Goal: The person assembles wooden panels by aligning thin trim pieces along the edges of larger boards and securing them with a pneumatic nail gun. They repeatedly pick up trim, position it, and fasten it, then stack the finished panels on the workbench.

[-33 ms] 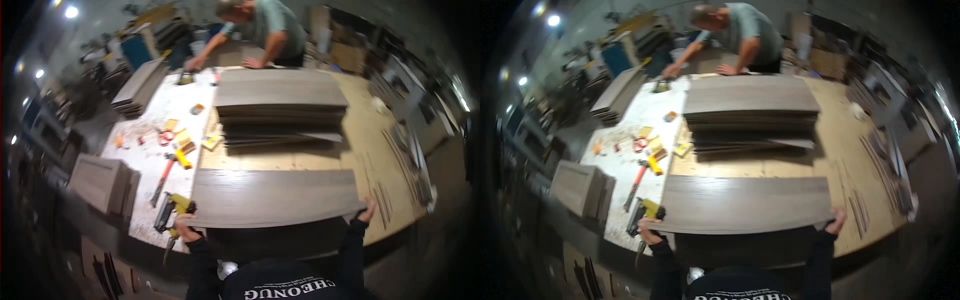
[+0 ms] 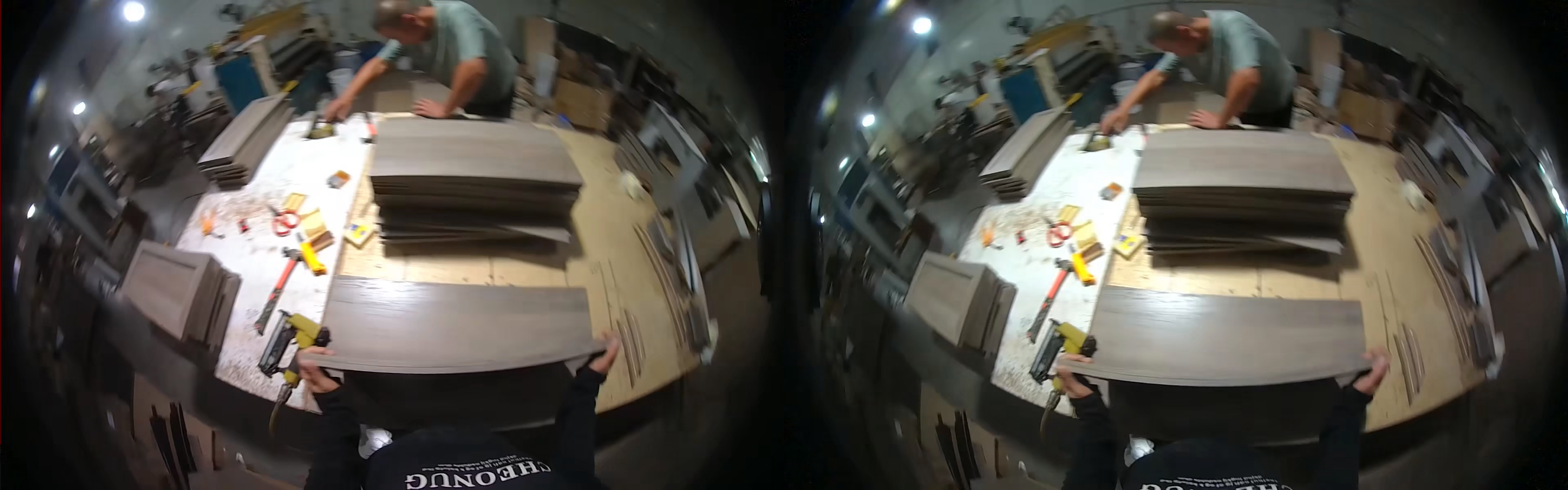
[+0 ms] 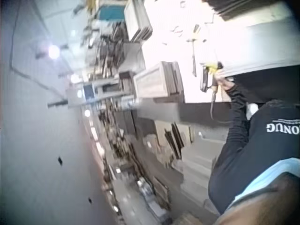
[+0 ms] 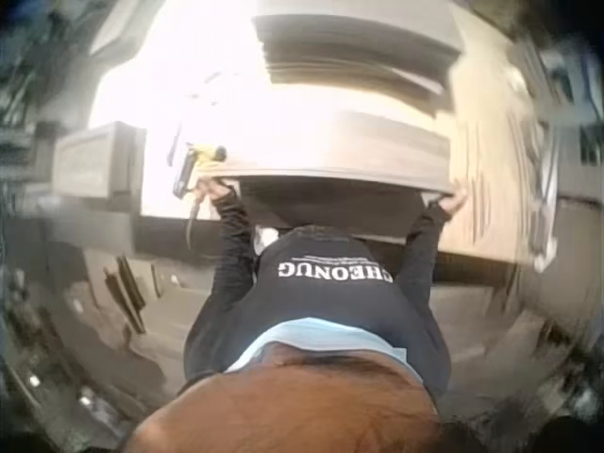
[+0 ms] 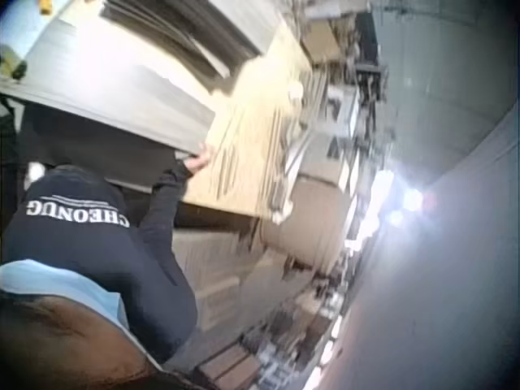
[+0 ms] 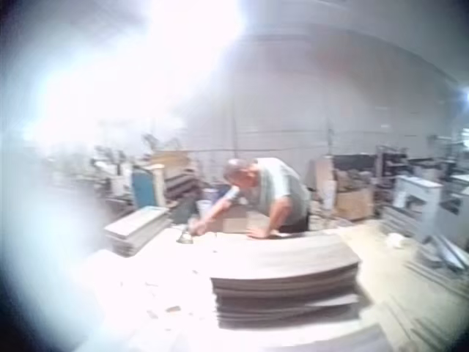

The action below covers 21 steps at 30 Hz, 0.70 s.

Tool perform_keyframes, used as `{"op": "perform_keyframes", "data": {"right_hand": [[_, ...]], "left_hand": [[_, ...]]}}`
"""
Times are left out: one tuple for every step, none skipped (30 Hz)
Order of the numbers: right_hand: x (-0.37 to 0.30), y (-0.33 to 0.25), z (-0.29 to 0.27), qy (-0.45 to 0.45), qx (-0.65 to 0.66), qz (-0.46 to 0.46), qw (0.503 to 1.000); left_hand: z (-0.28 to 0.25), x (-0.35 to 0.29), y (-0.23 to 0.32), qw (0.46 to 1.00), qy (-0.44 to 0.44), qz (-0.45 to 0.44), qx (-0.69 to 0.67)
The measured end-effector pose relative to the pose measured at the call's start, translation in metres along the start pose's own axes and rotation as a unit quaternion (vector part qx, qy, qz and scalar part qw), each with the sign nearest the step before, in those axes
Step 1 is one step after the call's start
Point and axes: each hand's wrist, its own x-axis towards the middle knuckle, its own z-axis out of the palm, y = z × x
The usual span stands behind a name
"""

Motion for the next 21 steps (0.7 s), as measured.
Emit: {"op": "perform_keyframes", "data": {"right_hand": [[0.001,0.010,0.001,-0.033,0.022,-0.026,0.999],[0.002,0.017,-0.001,-0.061,0.040,-0.052,0.996],[0.001,0.029,0.003,-0.080,0.041,-0.043,0.995],[-0.007,0.047,0.014,-0.103,0.013,-0.008,0.995],[-0.006,0.067,0.013,-0.122,-0.041,0.011,0.992],[-0.010,0.085,0.010,-0.144,-0.103,0.028,0.984],[-0.009,0.103,-0.003,-0.158,-0.187,0.031,0.969],[-0.010,0.119,-0.024,-0.169,-0.263,0.033,0.949],[-0.011,0.128,-0.036,-0.178,-0.310,0.033,0.933],[-0.020,0.134,-0.046,-0.195,-0.334,0.038,0.921],[-0.030,0.132,-0.054,-0.205,-0.345,0.044,0.915],[-0.035,0.121,-0.057,-0.207,-0.345,0.051,0.914],[-0.051,0.076,-0.049,-0.242,-0.322,0.114,0.908],[-0.066,0.040,-0.048,-0.273,-0.303,0.180,0.895],[-0.078,0.024,-0.047,-0.274,-0.277,0.184,0.902],[-0.086,0.012,-0.044,-0.270,-0.253,0.187,0.910],[-0.093,0.003,-0.040,-0.265,-0.235,0.185,0.917],[-0.104,-0.005,-0.029,-0.259,-0.212,0.212,0.918],[-0.113,-0.014,-0.017,-0.255,-0.190,0.234,0.919],[-0.119,-0.018,-0.006,-0.251,-0.166,0.255,0.919],[-0.120,0.001,-0.007,-0.331,-0.157,0.201,0.909]], "left_hand": [[0.001,-0.011,0.002,0.997,-0.021,-0.073,0.016],[-0.005,-0.021,0.004,0.987,-0.044,-0.151,0.027],[-0.026,-0.036,-0.029,0.977,-0.058,0.018,0.202],[-0.059,-0.051,-0.072,0.904,-0.065,0.179,0.384],[-0.066,-0.062,-0.095,0.931,-0.089,0.029,0.354],[-0.076,-0.074,-0.115,0.937,-0.108,-0.121,0.311],[-0.069,-0.079,-0.114,0.929,-0.129,-0.116,0.327],[-0.056,-0.078,-0.106,0.921,-0.152,-0.106,0.342],[-0.040,-0.068,-0.086,0.938,-0.128,-0.138,0.291],[-0.032,-0.067,-0.039,0.934,-0.078,-0.137,0.321],[-0.033,-0.063,-0.006,0.914,-0.063,-0.172,0.362],[-0.025,-0.055,0.016,0.896,-0.054,-0.205,0.389],[-0.028,-0.053,0.045,0.882,-0.050,-0.223,0.412],[-0.033,-0.050,0.064,0.865,-0.051,-0.244,0.435],[-0.048,-0.055,0.055,0.857,-0.029,-0.177,0.483],[-0.055,-0.047,0.061,0.866,-0.017,-0.172,0.469],[-0.061,-0.045,0.067,0.876,-0.007,-0.173,0.450],[-0.068,-0.041,0.075,0.885,0.003,-0.173,0.432],[-0.071,-0.029,0.087,0.871,0.034,-0.154,0.465],[-0.080,-0.015,0.090,0.865,0.046,-0.155,0.474],[-0.095,0.000,0.093,0.859,0.059,-0.155,0.485]]}}
